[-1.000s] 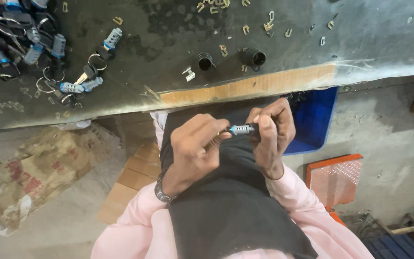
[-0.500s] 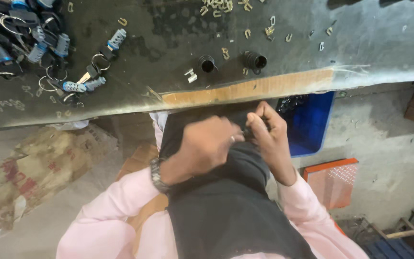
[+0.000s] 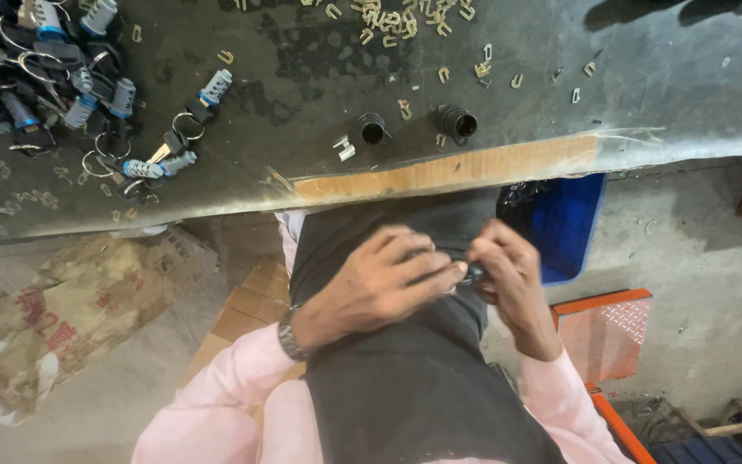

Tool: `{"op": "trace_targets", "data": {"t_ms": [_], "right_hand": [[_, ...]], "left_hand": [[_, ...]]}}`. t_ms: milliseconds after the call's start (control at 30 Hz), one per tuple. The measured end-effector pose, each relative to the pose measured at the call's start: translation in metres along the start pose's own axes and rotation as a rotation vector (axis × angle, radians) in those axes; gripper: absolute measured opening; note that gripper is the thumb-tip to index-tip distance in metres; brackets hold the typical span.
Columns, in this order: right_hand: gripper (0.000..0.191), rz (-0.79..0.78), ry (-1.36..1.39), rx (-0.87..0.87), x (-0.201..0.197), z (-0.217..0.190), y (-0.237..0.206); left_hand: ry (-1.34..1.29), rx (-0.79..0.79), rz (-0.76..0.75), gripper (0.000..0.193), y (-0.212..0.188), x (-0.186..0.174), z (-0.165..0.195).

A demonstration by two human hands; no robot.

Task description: The person sits at a workbench assembling small keychain lock components. They pick up a gray ribbed plastic insert and a black cylindrical housing, press the insert into the housing by hand, and set the assembled unit on the table among piles of finished parts, repeating the cycle with metal hook clasps and rings scattered nearby.

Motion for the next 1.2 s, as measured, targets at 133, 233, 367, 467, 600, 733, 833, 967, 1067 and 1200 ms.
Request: {"op": "trace_targets", "data": {"t_ms": [133,233,367,467,600,733,833,967,1067,1200], "right_hand": [[0.02,0.294,-0.67,-0.074,-0.051,-0.028,-0.011],[0.023,0.552,-1.238,-0.401,-0.063,-0.067,-0.022],[0.018,0.606,-0.82,-0.596,-0.041,-0.096,-0.034],[0.023,0.608,-0.7,-0.775,-0.002,-0.117,-0.028],[0.039,0.607,-0.648,-0.842,0.031,-0.141,0.0],[0.035,0.578,-0.714,-0.87,0.046,-0.161,0.018],[0.03,0.51,-0.603,-0.886,0.047,-0.169,0.014],[0.028,0.238,-0.055,-0.835,0.047,-0.164,0.001],[0.027,0.071,0.117,-0.821,0.052,-0.153,-0.008],[0.04,0.024,-0.11,-0.826,0.059,-0.137,-0.008]], "left_hand": [[0.082,-0.17,0.264,0.023,0.001,-0.052,-0.006],[0.337,-0.425,0.427,0.018,-0.003,-0.08,-0.025],[0.427,-0.439,0.315,0.028,0.001,-0.081,-0.036],[0.466,-0.393,0.281,0.025,0.007,-0.074,-0.036],[0.364,-0.448,0.339,0.021,-0.001,-0.074,-0.027],[0.115,-0.555,0.496,0.018,-0.025,-0.08,-0.023],[-0.115,-0.543,0.715,0.017,-0.037,-0.081,-0.022],[-0.473,-0.584,0.706,0.017,-0.037,-0.08,-0.025],[-0.7,-0.661,0.658,0.02,-0.029,-0.079,-0.027],[-0.846,-0.761,0.541,0.024,-0.02,-0.075,-0.023]]}}
Point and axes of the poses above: each hand's wrist, its own y-axis towards the middle knuckle, its own x-axis out of the palm, z = x × y, the point moved 4 cm from there along y, towards the middle knuckle, and after that the axes turned 12 degrees about -y, right-handed, at the moved point
